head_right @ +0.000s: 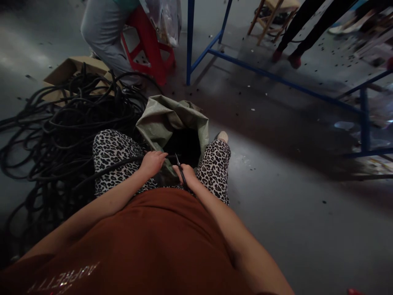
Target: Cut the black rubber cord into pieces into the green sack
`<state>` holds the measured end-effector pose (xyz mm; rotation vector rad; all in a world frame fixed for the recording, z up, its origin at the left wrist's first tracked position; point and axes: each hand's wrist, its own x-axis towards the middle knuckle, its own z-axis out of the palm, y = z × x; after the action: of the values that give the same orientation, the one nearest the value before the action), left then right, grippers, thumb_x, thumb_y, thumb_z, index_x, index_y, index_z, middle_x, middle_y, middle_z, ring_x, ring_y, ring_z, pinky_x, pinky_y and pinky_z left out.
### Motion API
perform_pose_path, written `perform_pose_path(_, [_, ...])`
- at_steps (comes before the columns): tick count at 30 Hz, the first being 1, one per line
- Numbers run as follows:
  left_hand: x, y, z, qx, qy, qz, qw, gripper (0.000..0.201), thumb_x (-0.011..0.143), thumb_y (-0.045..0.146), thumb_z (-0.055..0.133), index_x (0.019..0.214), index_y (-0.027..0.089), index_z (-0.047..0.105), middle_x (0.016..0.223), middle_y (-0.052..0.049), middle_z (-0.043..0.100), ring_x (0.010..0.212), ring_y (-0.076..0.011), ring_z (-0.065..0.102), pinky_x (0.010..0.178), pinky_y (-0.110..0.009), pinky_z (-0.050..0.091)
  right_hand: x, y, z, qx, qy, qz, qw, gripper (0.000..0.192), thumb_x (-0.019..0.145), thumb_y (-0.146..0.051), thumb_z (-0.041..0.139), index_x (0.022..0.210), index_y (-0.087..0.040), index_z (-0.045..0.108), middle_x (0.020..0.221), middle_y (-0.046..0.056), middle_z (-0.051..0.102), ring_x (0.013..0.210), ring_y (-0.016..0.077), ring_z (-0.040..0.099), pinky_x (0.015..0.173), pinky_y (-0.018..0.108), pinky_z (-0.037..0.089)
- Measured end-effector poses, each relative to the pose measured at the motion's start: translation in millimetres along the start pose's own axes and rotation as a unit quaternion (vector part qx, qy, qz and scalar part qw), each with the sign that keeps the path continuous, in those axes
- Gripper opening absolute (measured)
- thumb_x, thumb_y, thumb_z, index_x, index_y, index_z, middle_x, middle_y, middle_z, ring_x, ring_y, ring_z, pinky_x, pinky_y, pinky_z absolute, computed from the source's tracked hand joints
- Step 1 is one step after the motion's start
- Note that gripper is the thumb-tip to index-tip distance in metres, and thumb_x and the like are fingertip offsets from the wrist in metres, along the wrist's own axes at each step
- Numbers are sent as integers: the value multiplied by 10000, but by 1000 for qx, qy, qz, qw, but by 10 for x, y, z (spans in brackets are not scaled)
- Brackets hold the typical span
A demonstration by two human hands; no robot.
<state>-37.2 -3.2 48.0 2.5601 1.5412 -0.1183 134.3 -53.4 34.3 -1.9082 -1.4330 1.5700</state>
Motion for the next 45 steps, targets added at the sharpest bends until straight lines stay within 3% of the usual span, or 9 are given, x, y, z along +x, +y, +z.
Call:
perform_pose_path(6, [22,-7,38,7,4,-1,1000,283,872,266,447,1083,202,624,934,-95,642,878,-224,587,757,-344,384,-12,7,-23,-32,3,-16,999,338,928,-385,497,675,-162,484,434,-51,450,306,92,465,332,173,337])
perform_pose_path(16, [33,-24,69,8,8,-18,1000,291,875,262,439,1092,200,624,936,-92,649,870,-230,593,744,-348,382,-19,-31,-29,35,9,34,999,361,922,-443,493,695,-163,480,440,-53,444,306,94,466,327,176,342])
perform_pose_path(23, [40,-32,71,-1,18,-42,999,302,875,279,441,1103,197,622,935,-89,652,870,-229,599,738,-343,392,33,80,19,60,-50,17,997,379,922,-514,455,814,-153,504,524,-29,533,365,92,507,373,178,393])
perform_pose_path(39, [6,49,26,7,-2,-10,1000,307,886,285,423,1108,200,617,938,-87,649,871,-216,595,755,-334,395,23,19,10,6,-59,-6,998,365,925,-464,479,840,-121,573,598,6,573,485,112,536,490,198,413])
perform_pose_path(45, [-1,65,17,-11,-3,1,1000,287,883,273,435,1092,196,616,932,-90,647,875,-211,596,753,-334,395,13,11,10,25,-66,5,997,388,917,-491,479,872,-117,574,627,8,579,448,100,516,457,197,402])
